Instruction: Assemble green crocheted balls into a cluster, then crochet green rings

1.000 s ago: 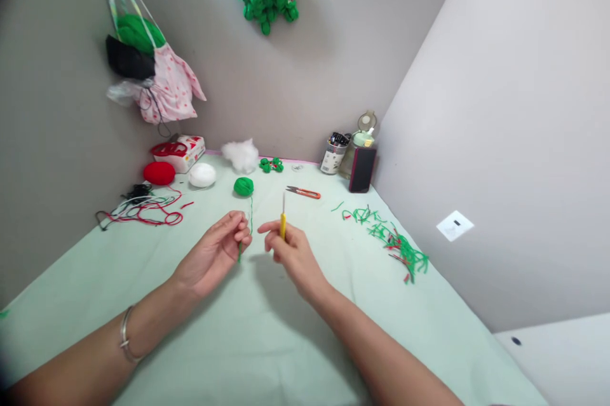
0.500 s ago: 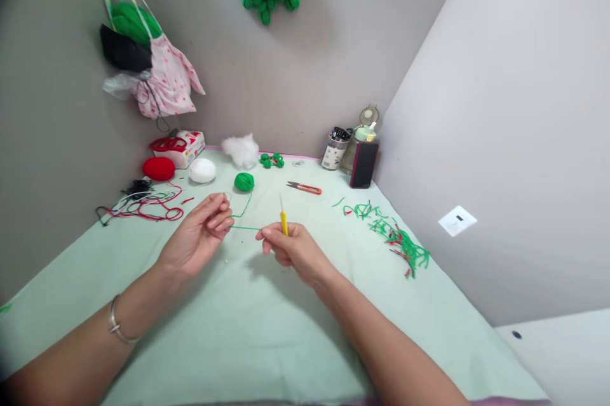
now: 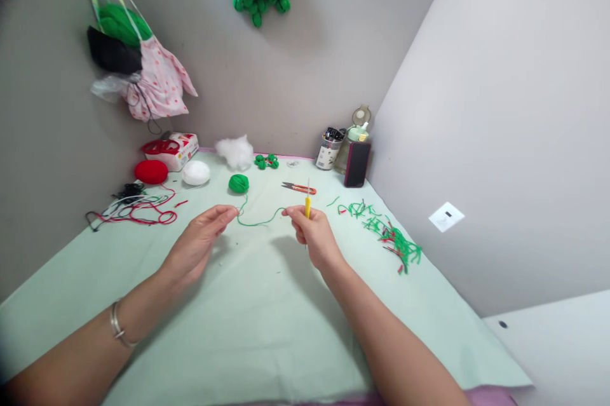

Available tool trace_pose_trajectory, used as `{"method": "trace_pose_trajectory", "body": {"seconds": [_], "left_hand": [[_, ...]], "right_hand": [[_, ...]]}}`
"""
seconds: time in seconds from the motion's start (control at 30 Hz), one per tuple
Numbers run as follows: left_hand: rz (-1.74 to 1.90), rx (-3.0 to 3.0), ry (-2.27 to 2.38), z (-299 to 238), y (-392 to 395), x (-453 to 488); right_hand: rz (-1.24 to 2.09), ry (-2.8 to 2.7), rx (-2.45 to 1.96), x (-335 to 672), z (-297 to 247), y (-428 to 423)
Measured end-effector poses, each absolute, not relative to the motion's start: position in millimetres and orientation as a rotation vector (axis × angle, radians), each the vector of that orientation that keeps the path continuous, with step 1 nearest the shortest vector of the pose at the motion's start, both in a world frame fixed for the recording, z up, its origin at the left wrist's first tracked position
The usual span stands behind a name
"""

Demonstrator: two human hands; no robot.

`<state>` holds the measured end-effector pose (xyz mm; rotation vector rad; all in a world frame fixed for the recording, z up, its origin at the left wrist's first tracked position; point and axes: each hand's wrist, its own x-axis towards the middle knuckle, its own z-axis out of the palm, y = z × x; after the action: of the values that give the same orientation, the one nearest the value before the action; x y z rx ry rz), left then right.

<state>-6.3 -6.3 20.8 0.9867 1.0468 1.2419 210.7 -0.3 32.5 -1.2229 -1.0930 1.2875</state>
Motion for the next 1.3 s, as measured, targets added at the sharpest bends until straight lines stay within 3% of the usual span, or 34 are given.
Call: {"method": "trace_pose_trajectory", "body": {"seconds": [0.23,0.43,0.9,1.3], "left_hand": [[0.928,1.198,0.813,32,-20,4],[0.788,1.329,0.703,27,-21,5],[1.121,0.826,0.626,29,-17,6],[1.213,0.953,0.757,29,-26,13]], "right_hand": [[1.294,-1.545,-1.229,192,34,-19],[1.281,-1.52,-1.178,197,38,-18],[1.461,-1.548,-1.154,197,35,-21],[0.858,-1.456,-1.012,195,47,-37]]}}
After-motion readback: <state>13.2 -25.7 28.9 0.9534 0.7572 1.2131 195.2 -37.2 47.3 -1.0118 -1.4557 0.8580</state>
